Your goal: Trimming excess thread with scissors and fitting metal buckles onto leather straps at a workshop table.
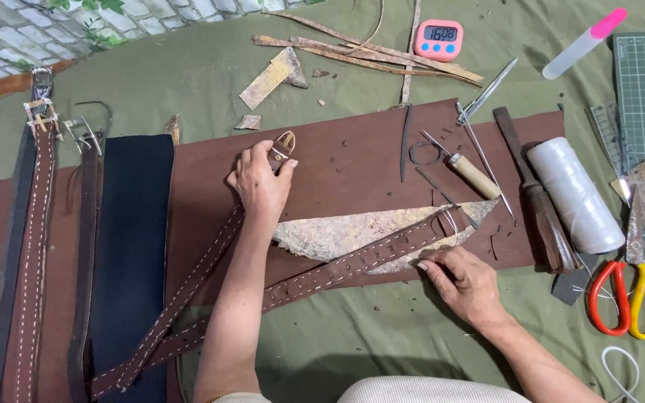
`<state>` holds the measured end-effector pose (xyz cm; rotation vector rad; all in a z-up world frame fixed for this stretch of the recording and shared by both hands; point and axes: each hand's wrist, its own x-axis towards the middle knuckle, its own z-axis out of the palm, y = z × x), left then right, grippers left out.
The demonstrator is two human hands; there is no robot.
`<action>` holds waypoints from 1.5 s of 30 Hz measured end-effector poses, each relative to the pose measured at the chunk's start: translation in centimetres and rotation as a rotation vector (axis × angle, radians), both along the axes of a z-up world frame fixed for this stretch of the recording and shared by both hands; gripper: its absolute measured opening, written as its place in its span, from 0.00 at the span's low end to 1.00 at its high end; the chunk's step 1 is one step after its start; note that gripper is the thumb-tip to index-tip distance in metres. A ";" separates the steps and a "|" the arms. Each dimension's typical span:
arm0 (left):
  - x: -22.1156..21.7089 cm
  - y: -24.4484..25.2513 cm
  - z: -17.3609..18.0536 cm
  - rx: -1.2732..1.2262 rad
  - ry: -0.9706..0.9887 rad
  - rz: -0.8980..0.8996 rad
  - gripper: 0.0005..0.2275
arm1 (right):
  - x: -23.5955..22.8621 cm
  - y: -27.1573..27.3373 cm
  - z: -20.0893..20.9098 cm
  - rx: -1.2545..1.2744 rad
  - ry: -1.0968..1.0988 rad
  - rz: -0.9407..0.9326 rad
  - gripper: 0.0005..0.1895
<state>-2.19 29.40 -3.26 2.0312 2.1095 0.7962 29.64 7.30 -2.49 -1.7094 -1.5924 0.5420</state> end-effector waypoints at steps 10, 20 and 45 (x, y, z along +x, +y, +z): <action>-2.0 11.0 2.0 -0.042 -0.110 0.002 0.12 | 0.2 0.0 -0.4 0.016 0.047 -0.013 0.05; -2.2 16.9 0.1 -0.085 0.214 0.020 0.19 | 1.2 0.0 -1.0 0.062 -0.038 0.132 0.05; -6.6 7.4 8.0 0.245 0.059 0.032 0.04 | 0.9 0.0 0.0 0.001 0.143 0.036 0.05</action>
